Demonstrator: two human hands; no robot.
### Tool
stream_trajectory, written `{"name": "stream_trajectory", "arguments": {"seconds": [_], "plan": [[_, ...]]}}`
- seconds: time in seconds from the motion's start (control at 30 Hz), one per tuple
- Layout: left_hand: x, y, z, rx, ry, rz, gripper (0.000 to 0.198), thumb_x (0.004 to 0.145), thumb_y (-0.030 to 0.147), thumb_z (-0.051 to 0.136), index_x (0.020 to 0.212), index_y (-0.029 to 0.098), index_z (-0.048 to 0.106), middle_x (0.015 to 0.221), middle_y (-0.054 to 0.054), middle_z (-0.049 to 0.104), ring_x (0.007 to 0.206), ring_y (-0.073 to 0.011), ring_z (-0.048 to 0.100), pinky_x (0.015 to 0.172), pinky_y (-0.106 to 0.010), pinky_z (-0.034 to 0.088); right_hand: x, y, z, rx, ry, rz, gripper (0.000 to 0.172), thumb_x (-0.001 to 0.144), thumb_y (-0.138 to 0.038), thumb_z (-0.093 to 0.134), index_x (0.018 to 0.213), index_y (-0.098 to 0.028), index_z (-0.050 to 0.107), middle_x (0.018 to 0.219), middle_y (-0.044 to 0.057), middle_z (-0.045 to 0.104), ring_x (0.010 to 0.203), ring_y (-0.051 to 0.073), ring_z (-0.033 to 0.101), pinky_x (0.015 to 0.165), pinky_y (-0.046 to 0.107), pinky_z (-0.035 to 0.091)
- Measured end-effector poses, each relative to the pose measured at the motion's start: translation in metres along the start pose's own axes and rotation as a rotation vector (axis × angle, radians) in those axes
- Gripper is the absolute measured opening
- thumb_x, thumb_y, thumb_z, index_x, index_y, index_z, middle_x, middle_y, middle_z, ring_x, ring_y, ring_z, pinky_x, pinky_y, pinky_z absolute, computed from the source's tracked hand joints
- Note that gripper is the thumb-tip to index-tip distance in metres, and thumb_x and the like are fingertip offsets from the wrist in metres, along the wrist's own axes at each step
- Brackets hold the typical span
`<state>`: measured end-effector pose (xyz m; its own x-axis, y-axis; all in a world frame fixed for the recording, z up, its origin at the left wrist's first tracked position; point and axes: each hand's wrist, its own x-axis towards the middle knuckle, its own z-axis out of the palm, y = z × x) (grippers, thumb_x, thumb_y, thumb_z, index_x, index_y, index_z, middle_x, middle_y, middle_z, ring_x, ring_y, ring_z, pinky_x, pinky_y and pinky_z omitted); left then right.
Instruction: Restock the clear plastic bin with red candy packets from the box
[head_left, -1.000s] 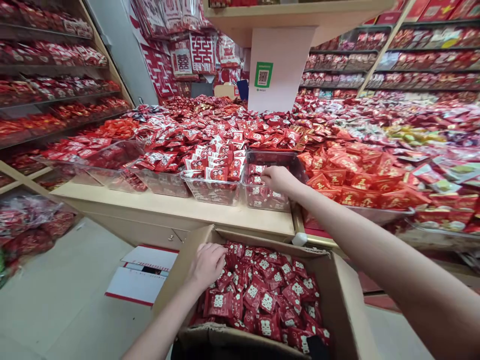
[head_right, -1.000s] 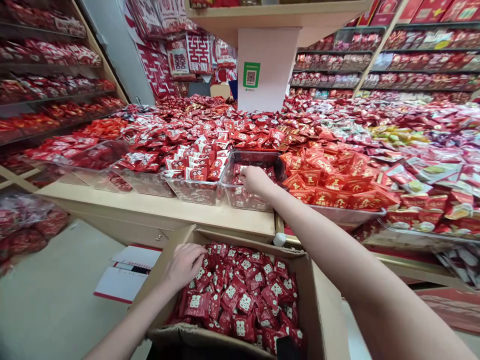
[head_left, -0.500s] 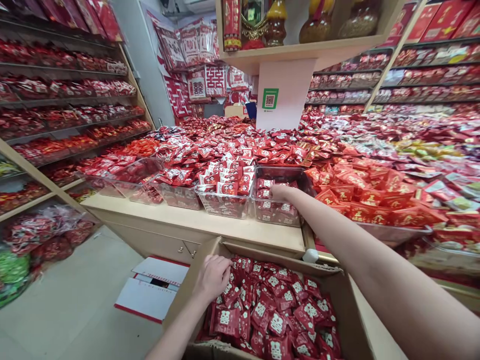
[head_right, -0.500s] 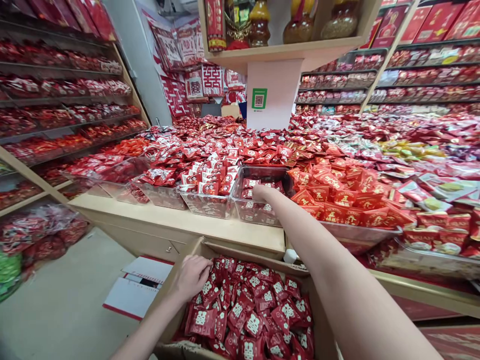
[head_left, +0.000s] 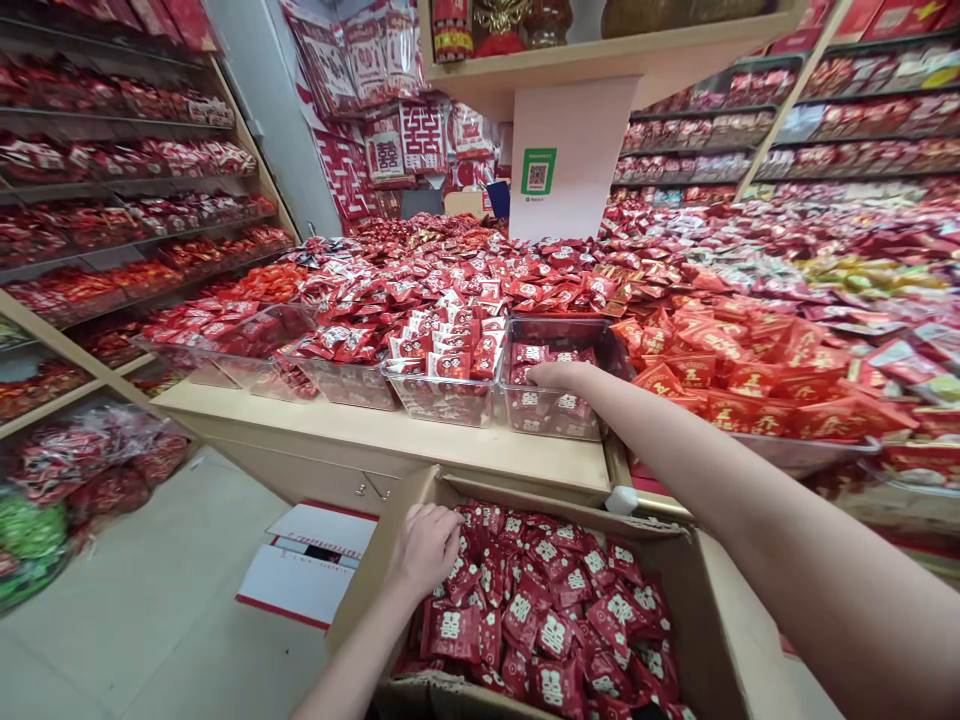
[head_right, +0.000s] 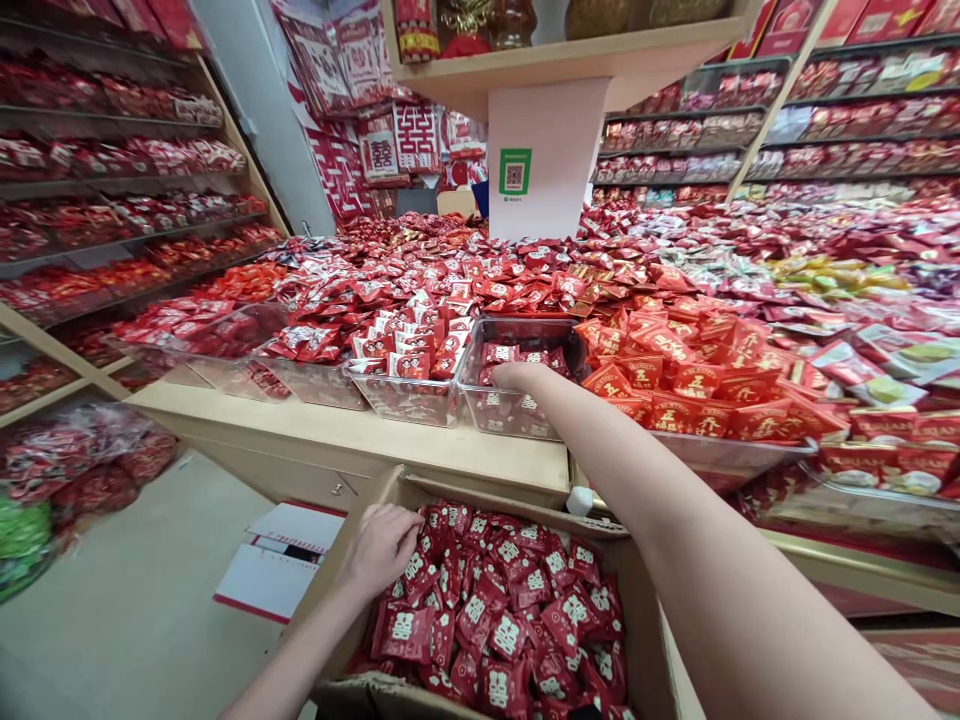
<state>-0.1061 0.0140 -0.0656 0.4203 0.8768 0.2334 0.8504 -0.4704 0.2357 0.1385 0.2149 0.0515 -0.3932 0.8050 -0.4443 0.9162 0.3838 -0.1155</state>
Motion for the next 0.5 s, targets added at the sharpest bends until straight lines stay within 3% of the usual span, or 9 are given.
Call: {"name": "stream_trajectory", "arguments": {"seconds": [0.13,0.27,0.3,0.37,0.43,0.47,0.5], "plan": [[0.001,0.0,-0.001,0.003,-0.021,-0.011,0.021,0.078,0.013,0.038,0.081,0.019,0.058,0.073,-0.004,0.06,0.072,-0.0189,0.051,0.07,-0.035,0.034,0.0,-0.002,0.004,-0.036,0.041,0.021,0.039,0.048,-0.025,0.071,0.083,-0.017,0.058,0.082,0.006,0.061,0.073,0.022,0.056,0.058,0.026,0.04],[0.0,0.002,-0.006,-0.013,-0.074,-0.004,0.023,0.079,0.014,0.037,0.083,0.019,0.059,0.076,-0.005,0.06,0.075,-0.0197,0.052,0.072,-0.037,0.035,-0.009,0.004,-0.009,0.078,0.099,-0.023,0.029,0.052,-0.029,0.069,0.077,-0.019,0.061,0.078,0.003,0.062,0.072,0.019,0.057,0.061,0.026,0.04],[-0.001,0.003,-0.006,-0.023,-0.093,0.005,0.022,0.079,0.015,0.038,0.085,0.02,0.059,0.079,-0.005,0.061,0.077,-0.0196,0.053,0.074,-0.037,0.035,-0.018,0.003,-0.013,0.115,0.197,-0.02,0.024,0.055,-0.028,0.066,0.077,-0.018,0.061,0.079,0.003,0.063,0.073,0.018,0.056,0.063,0.025,0.04],[-0.002,0.005,-0.004,-0.053,-0.134,0.036,0.023,0.076,0.022,0.046,0.096,0.023,0.057,0.094,-0.006,0.06,0.088,-0.0206,0.053,0.08,-0.037,0.035,-0.044,-0.006,-0.012,0.2,0.529,-0.004,0.018,0.065,-0.026,0.057,0.08,-0.017,0.061,0.082,0.004,0.063,0.076,0.017,0.056,0.066,0.025,0.039],[-0.002,0.008,0.004,-0.12,-0.271,0.038,0.047,0.068,0.037,0.057,0.113,0.028,0.048,0.118,-0.007,0.049,0.108,-0.0266,0.044,0.087,-0.041,0.033,-0.08,-0.024,0.009,0.316,0.848,-0.04,0.019,0.074,-0.027,0.046,0.082,-0.017,0.059,0.082,0.005,0.063,0.076,0.016,0.055,0.068,0.026,0.039],[-0.001,0.009,0.01,-0.156,-0.385,0.015,0.064,0.06,0.044,0.062,0.12,0.031,0.042,0.129,-0.008,0.039,0.116,-0.0317,0.034,0.09,-0.045,0.03,-0.098,-0.034,0.029,0.4,0.911,-0.082,0.021,0.076,-0.029,0.042,0.082,-0.018,0.059,0.079,0.005,0.063,0.073,0.015,0.055,0.066,0.026,0.039],[0.0,0.011,0.017,-0.187,-0.514,-0.025,0.081,0.052,0.05,0.066,0.124,0.033,0.034,0.135,-0.009,0.028,0.122,-0.0368,0.023,0.091,-0.051,0.026,-0.114,-0.043,0.055,0.48,0.859,-0.17,0.021,0.076,-0.03,0.043,0.079,-0.019,0.06,0.075,0.004,0.063,0.069,0.014,0.055,0.064,0.025,0.04]]}}
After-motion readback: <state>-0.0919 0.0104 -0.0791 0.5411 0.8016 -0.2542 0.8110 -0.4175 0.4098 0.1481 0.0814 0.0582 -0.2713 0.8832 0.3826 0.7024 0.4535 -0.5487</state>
